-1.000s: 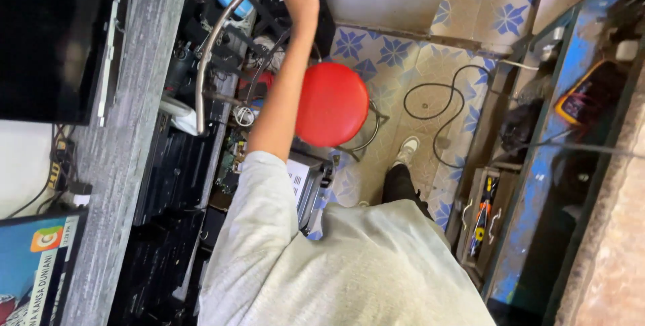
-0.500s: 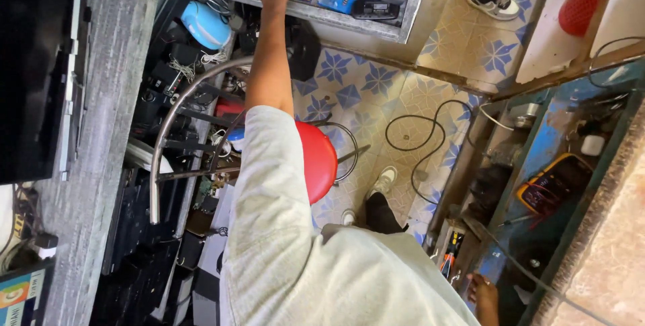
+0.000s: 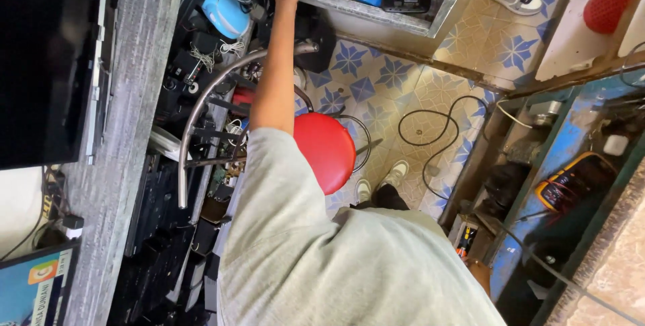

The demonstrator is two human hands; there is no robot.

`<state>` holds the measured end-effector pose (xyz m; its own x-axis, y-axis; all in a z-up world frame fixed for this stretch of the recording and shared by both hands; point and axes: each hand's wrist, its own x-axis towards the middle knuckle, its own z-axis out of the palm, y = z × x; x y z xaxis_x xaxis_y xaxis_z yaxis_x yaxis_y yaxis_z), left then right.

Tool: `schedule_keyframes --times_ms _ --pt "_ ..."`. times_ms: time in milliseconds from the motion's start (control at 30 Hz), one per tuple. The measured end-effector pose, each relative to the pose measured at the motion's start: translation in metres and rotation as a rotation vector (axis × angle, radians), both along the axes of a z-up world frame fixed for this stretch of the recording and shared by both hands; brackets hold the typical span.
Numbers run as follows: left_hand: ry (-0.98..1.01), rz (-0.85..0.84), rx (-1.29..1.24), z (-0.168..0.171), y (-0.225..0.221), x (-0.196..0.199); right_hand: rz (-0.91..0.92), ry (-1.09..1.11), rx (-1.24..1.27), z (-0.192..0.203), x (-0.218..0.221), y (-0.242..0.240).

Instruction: Reassembling the internal components of a smartphone using a precision screwdriver at a repair bench.

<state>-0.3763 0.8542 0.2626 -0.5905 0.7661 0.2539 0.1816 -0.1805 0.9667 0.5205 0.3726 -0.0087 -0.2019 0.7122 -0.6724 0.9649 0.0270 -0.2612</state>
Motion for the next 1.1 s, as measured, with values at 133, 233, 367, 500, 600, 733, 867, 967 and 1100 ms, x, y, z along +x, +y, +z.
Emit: schedule_keyframes --times_ms 133,233,367,500,600,733,867,967,1100 --pt "-0.145 0.051 -0.354 0.051 -0.072 0.084 -0.262 0.171 0.072 -0.018 -0.020 0.007" --pt "0.125 -0.055 -0.262 0.069 -0.146 0.140 -1.050 0.510 0.002 0.079 -0.110 0.056" --pt "0.148 -0.274 -0.206 0.133 -0.223 0.226 -0.973 0.652 0.160 0.269 -0.216 0.126" --pt "0.290 -0.664 0.023 0.198 -0.265 0.280 -0.958 1.386 0.280 0.389 -0.271 0.154" --pt "0.340 -0.842 0.063 0.242 -0.286 0.302 -0.882 1.644 0.352 0.444 -0.293 0.160" --pt "0.378 -1.023 0.145 0.292 -0.309 0.323 -0.750 1.815 0.265 0.477 -0.303 0.155" --pt "0.528 -1.121 0.195 0.315 -0.323 0.325 -0.796 1.795 0.121 0.534 -0.310 0.129" --pt "0.447 -1.179 0.214 0.317 -0.326 0.333 -0.784 1.845 0.123 0.541 -0.310 0.114" --pt "-0.273 -1.170 0.401 0.303 -0.339 0.380 -0.784 1.896 0.141 0.552 -0.322 0.092"
